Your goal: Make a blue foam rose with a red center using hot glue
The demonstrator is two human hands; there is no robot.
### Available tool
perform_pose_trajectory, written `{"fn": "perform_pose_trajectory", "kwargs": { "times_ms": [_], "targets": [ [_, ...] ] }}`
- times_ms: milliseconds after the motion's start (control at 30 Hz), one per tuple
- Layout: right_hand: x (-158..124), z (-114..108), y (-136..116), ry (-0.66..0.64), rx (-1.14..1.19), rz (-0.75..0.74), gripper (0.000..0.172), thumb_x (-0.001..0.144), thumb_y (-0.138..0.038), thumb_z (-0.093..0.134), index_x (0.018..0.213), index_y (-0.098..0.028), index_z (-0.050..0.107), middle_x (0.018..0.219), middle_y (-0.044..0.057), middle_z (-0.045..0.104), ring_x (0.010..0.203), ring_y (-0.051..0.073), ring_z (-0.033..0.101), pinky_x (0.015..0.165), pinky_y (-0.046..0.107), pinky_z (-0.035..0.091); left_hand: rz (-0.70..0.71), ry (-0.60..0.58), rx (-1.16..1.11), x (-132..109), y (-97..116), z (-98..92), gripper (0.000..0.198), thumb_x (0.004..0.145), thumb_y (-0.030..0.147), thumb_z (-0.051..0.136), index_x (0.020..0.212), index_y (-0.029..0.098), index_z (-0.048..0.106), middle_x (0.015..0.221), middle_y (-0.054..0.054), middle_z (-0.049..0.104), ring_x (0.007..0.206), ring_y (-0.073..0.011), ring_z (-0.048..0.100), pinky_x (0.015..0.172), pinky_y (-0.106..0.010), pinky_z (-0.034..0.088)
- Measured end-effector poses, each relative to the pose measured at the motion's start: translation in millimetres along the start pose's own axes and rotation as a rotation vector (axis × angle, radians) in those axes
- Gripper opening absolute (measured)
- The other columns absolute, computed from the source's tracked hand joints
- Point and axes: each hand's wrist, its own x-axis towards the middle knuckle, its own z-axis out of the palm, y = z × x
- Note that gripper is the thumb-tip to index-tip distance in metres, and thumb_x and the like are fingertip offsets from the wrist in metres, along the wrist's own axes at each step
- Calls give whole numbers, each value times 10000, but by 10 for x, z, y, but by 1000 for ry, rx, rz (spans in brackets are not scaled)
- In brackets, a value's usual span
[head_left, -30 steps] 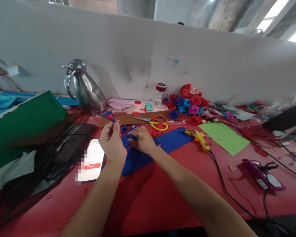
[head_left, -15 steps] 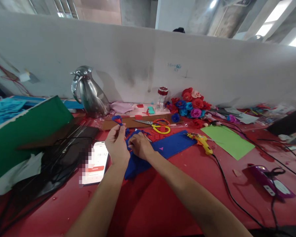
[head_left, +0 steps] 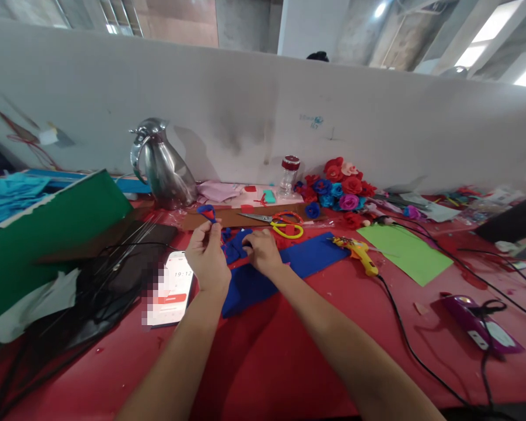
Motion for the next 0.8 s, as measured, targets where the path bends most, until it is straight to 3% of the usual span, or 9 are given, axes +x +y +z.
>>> {"fn": "perform_pose_trajectory", "kwargs": {
  "times_ms": [200,433,633,800],
  "targets": [
    [-14,-24,-32,-2,-43,79,122,822,-157,552,852,-190,665,933,86,652,967,254,473,815,359,355,0,26,-25,21,-25,9,119,695,248,686,785,172,703,742,6,676,609,-84,515,597,-227,409],
    [-28,-126,-7,3,-62,65,171,818,-149,515,936,-179,635,995,94,619,980,243,457,845,354,362,-67,-7,-27,-14,-20,19,104,683,229,683,768,170,685,769,-4,685,726,-116,588,673,-243,453],
    [-24,-137,26,15,-58,47,126,847,-195,539,905,-168,647,981,104,616,979,240,470,863,349,368,-218,-121,-16,-17,-55,15,110,732,244,637,676,181,566,542,62,500,491,-69,440,476,-194,340],
    [40,-104,121,60,-23,76,108,870,-215,561,845,-153,646,928,103,636,922,225,509,853,335,377,-287,-189,-32,-24,-49,24,179,747,278,624,661,197,490,537,74,432,419,-50,372,403,-185,250]
  ]
}}
